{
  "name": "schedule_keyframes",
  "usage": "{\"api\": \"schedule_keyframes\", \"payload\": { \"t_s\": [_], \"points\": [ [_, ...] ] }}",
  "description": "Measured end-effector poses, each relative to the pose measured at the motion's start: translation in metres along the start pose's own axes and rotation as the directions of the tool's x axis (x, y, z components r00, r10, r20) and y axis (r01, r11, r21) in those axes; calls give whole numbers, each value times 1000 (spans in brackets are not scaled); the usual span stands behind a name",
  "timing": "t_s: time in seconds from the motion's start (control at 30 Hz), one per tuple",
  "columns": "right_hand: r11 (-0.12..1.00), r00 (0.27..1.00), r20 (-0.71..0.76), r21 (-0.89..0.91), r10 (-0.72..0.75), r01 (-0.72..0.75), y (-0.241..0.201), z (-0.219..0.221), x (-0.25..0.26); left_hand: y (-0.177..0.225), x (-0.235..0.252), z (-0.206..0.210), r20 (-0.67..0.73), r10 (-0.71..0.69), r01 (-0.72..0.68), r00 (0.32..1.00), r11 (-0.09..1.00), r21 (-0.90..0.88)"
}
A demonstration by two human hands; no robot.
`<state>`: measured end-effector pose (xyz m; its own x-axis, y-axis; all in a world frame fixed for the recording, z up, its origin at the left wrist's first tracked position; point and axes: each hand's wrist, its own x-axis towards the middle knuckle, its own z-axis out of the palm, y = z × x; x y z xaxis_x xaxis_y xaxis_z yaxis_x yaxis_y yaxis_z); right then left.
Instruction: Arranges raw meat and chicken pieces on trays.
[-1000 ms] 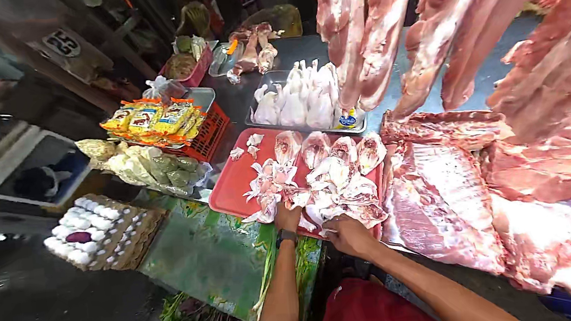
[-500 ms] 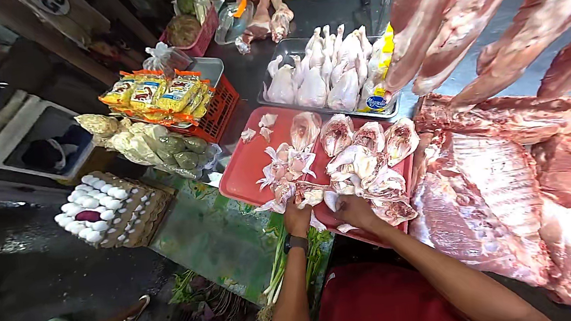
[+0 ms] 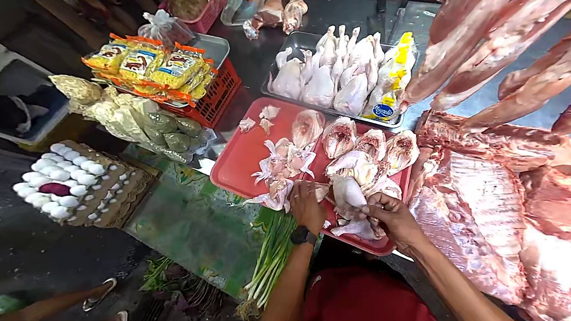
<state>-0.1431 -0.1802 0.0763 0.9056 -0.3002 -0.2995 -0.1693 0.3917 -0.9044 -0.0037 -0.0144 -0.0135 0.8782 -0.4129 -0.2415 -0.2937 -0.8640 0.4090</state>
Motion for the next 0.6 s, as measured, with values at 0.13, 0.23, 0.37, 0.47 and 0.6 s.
{"api": "schedule_keyframes", "payload": {
  "t_s": [0.13, 0.23, 0.37, 0.47, 0.6],
  "points": [
    [985, 991, 74, -124, -109, 118, -9, 0, 0, -1, 36, 6, 308, 223, -297, 925, 929, 219],
    [975, 984, 91, -151, -153, 166, -10, 4, -2, -17, 33, 7, 352, 315, -407, 881, 884, 229],
    [975, 983, 74, -135, -168, 176, 2, 18, -1, -42, 6, 11, 220, 371, -406, 902, 902, 146],
    [971, 982, 52, -147, -181, 186, 13, 30, 1, -59, -23, 14, -133, 277, -290, 952, 952, -92],
    [846, 963, 107, -460, -247, 268, 42, 51, 6, -66, -53, -1, -273, -163, -40, 948, 791, -611]
  ]
}}
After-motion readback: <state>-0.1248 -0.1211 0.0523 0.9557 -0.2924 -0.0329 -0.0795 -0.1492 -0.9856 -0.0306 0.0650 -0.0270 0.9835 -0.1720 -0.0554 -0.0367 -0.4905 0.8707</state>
